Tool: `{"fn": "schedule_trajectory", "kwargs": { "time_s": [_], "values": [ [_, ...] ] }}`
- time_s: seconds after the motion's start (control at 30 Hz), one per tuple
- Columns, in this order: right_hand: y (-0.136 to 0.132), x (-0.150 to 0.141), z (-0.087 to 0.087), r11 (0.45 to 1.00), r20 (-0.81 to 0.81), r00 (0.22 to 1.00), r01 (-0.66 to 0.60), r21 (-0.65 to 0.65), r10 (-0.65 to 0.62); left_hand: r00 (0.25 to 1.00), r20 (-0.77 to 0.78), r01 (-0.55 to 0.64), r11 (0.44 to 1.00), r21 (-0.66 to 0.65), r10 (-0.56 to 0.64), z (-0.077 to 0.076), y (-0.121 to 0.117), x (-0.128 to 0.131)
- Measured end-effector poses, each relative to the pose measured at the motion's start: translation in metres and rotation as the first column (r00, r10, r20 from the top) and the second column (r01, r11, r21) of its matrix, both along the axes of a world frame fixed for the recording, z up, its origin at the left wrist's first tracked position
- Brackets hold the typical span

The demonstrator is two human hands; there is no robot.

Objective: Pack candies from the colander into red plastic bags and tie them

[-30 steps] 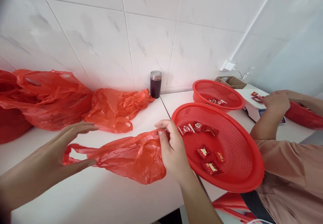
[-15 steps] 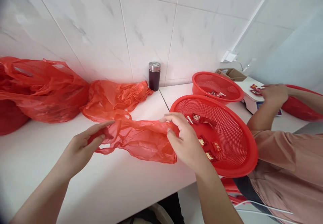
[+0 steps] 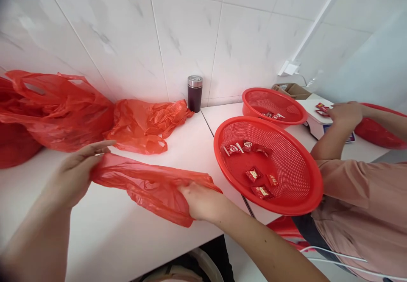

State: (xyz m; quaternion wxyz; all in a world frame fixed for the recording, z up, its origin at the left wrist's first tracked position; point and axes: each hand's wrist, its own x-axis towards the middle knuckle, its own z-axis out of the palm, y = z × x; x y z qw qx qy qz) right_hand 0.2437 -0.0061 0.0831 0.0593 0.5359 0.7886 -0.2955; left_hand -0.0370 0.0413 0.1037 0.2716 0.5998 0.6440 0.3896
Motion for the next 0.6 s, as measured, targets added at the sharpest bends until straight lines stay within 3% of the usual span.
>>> {"fn": "schedule_trajectory", "kwargs": {
  "time_s": [0.07, 0.1, 0.17, 0.2, 0.27, 0.33, 0.4, 0.47, 0.5, 0.6],
  "values": [
    [0.002, -0.003, 0.008, 0.997, 0.033, 0.998, -0.053, 0.047, 0.051, 0.988, -0.132, -0.050, 0.977, 0.208, 0.079, 0.004, -0.011, 0.017],
    [0.005, -0.005, 0.010, 0.995, 0.063, 0.995, -0.077, 0.067, 0.073, 0.976, -0.199, -0.010, 0.934, 0.356, 0.086, 0.007, -0.019, 0.029],
    [0.009, -0.009, 0.012, 0.991, 0.115, 0.988, -0.110, 0.078, 0.101, 0.934, -0.356, 0.209, 0.835, 0.509, -0.016, 0.007, -0.035, 0.052],
    [0.010, -0.010, 0.010, 0.991, 0.127, 0.986, -0.116, 0.072, 0.106, 0.885, -0.457, 0.332, 0.808, 0.487, -0.088, 0.003, -0.041, 0.063],
    [0.009, -0.010, 0.003, 0.992, 0.129, 0.986, -0.116, 0.052, 0.109, 0.740, -0.639, 0.488, 0.822, 0.294, -0.211, -0.012, -0.042, 0.075],
    [0.006, -0.005, -0.006, 0.994, 0.113, 0.988, -0.110, 0.012, 0.108, 0.624, -0.741, 0.457, 0.885, 0.090, -0.247, -0.034, -0.030, 0.074],
    [0.003, 0.005, -0.015, 0.995, 0.097, 0.991, -0.093, -0.032, 0.096, 0.564, -0.795, 0.322, 0.946, -0.037, -0.223, -0.054, -0.011, 0.059],
    [0.001, 0.016, -0.021, 0.995, 0.074, 0.993, -0.084, -0.060, 0.089, 0.585, -0.776, 0.218, 0.967, -0.128, -0.235, -0.063, 0.004, 0.036],
    [0.002, 0.021, -0.022, 0.995, 0.055, 0.995, -0.081, -0.063, 0.085, 0.608, -0.744, 0.226, 0.959, -0.172, -0.277, -0.063, 0.008, 0.024],
    [0.006, 0.032, -0.018, 0.993, -0.047, 0.997, -0.069, -0.097, 0.064, 0.664, -0.609, 0.378, 0.898, -0.226, -0.433, -0.054, 0.008, -0.004]
  ]
}}
